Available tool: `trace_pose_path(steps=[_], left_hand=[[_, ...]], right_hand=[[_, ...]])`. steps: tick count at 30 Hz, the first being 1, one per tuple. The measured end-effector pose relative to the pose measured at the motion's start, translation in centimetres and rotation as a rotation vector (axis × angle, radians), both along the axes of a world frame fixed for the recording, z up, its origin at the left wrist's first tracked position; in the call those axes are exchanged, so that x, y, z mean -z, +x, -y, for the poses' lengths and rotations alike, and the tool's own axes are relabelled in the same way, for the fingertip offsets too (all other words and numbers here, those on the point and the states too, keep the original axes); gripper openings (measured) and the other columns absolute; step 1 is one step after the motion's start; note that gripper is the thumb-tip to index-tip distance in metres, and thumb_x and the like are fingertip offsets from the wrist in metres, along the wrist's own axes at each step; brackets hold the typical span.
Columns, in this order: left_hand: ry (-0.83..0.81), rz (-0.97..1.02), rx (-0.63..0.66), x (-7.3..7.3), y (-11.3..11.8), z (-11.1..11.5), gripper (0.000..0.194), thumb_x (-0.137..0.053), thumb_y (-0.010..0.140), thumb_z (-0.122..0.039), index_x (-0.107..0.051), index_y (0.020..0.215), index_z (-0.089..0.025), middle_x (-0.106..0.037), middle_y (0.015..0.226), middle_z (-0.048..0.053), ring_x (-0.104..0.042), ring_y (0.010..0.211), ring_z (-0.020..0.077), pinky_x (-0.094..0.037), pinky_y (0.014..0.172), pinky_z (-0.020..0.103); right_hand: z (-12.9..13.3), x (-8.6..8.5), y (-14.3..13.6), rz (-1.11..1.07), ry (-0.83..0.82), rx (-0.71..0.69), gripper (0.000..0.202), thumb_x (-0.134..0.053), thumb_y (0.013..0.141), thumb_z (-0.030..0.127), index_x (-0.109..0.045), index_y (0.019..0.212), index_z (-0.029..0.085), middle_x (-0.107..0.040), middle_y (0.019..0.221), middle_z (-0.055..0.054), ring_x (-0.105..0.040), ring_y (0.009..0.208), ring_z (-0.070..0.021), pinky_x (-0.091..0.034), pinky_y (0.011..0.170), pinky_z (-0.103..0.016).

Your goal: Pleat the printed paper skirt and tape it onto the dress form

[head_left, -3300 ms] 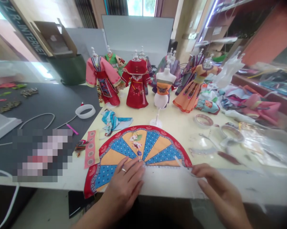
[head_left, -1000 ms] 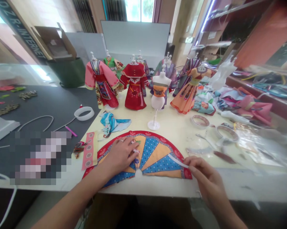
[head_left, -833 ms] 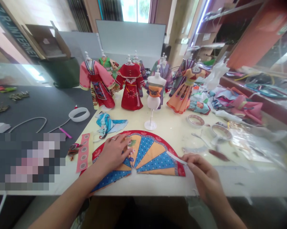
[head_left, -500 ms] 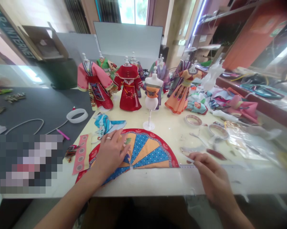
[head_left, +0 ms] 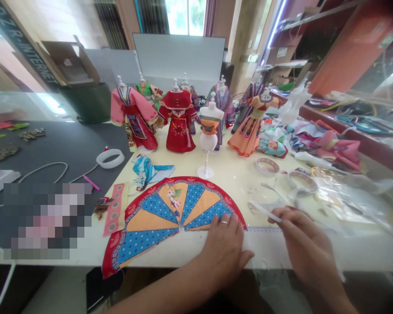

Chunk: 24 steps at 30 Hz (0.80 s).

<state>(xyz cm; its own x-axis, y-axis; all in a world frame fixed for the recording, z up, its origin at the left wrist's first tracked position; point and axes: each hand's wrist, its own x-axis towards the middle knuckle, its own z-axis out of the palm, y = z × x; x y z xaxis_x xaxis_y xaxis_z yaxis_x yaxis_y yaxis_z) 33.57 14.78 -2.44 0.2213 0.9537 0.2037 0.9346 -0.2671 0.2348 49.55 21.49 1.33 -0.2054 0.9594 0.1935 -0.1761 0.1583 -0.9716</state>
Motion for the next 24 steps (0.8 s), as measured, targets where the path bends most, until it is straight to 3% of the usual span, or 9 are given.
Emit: trace_pose_path(steps=[6,11,14,18,20,24], left_hand=[[0.011,0.125,0.090,-0.3,0.4,-0.9,0.060,-0.048,0.083,-0.049,-0.042,0.128,-0.010,-0.050,0.131,0.019,-0.044,0.120,0.0351,-0.035,0.098,0.054],[0.086,0.135,0.145,-1.7,-1.0,1.0,0.049,-0.043,0.088,-0.039,-0.040,0.129,-0.013,-0.046,0.136,0.016,-0.037,0.127,0.0320,-0.028,0.105,0.054],[0.172,0.113,0.057,-2.1,-3.7,3.0,0.042,-0.043,0.089,-0.031,-0.043,0.126,-0.012,-0.054,0.126,0.015,-0.048,0.116,0.0296,-0.036,0.101,0.051],[0.296,0.004,-0.162,-1.7,-8.3,5.7,0.043,-0.046,0.088,-0.023,-0.040,0.128,-0.010,-0.057,0.118,0.018,-0.053,0.108,0.0293,-0.044,0.092,0.048],[0.298,-0.027,-0.238,-1.4,-10.2,6.8,0.043,-0.047,0.088,-0.022,-0.039,0.129,-0.012,-0.057,0.117,0.017,-0.053,0.108,0.0284,-0.046,0.091,0.046],[0.187,-0.055,-0.268,-0.7,-12.7,8.0,0.038,-0.049,0.087,-0.031,-0.048,0.121,-0.015,-0.061,0.112,0.014,-0.057,0.104,0.0280,-0.049,0.088,0.046]], right_hand=[[0.1,0.4,-0.4,0.001,-0.029,-0.038,0.010,-0.066,0.079,0.026,-0.062,0.072,0.022,-0.058,0.089,-0.003,-0.051,0.095,-0.0218,-0.039,0.085,-0.030],[0.3,0.8,-0.4,-0.015,-0.065,-0.087,0.011,-0.065,0.082,0.026,-0.061,0.072,0.022,-0.058,0.090,-0.003,-0.049,0.096,-0.0196,-0.038,0.085,-0.026],[0.6,0.8,-0.6,-0.009,-0.078,-0.089,0.011,-0.065,0.082,0.026,-0.061,0.073,0.021,-0.057,0.092,-0.002,-0.048,0.097,-0.0194,-0.037,0.085,-0.025],[1.2,1.0,-1.7,-0.014,-0.114,-0.177,0.013,-0.063,0.084,0.029,-0.060,0.073,0.022,-0.057,0.088,-0.002,-0.048,0.092,-0.0191,-0.038,0.081,-0.025],[1.3,1.4,-2.4,-0.014,-0.150,-0.240,0.015,-0.062,0.085,0.030,-0.059,0.072,0.022,-0.056,0.086,-0.002,-0.049,0.089,-0.0193,-0.039,0.078,-0.026],[0.9,2.4,-3.5,0.006,-0.197,-0.287,0.017,-0.064,0.083,0.033,-0.058,0.071,0.022,-0.056,0.089,-0.002,-0.049,0.088,-0.0191,-0.039,0.077,-0.026]])
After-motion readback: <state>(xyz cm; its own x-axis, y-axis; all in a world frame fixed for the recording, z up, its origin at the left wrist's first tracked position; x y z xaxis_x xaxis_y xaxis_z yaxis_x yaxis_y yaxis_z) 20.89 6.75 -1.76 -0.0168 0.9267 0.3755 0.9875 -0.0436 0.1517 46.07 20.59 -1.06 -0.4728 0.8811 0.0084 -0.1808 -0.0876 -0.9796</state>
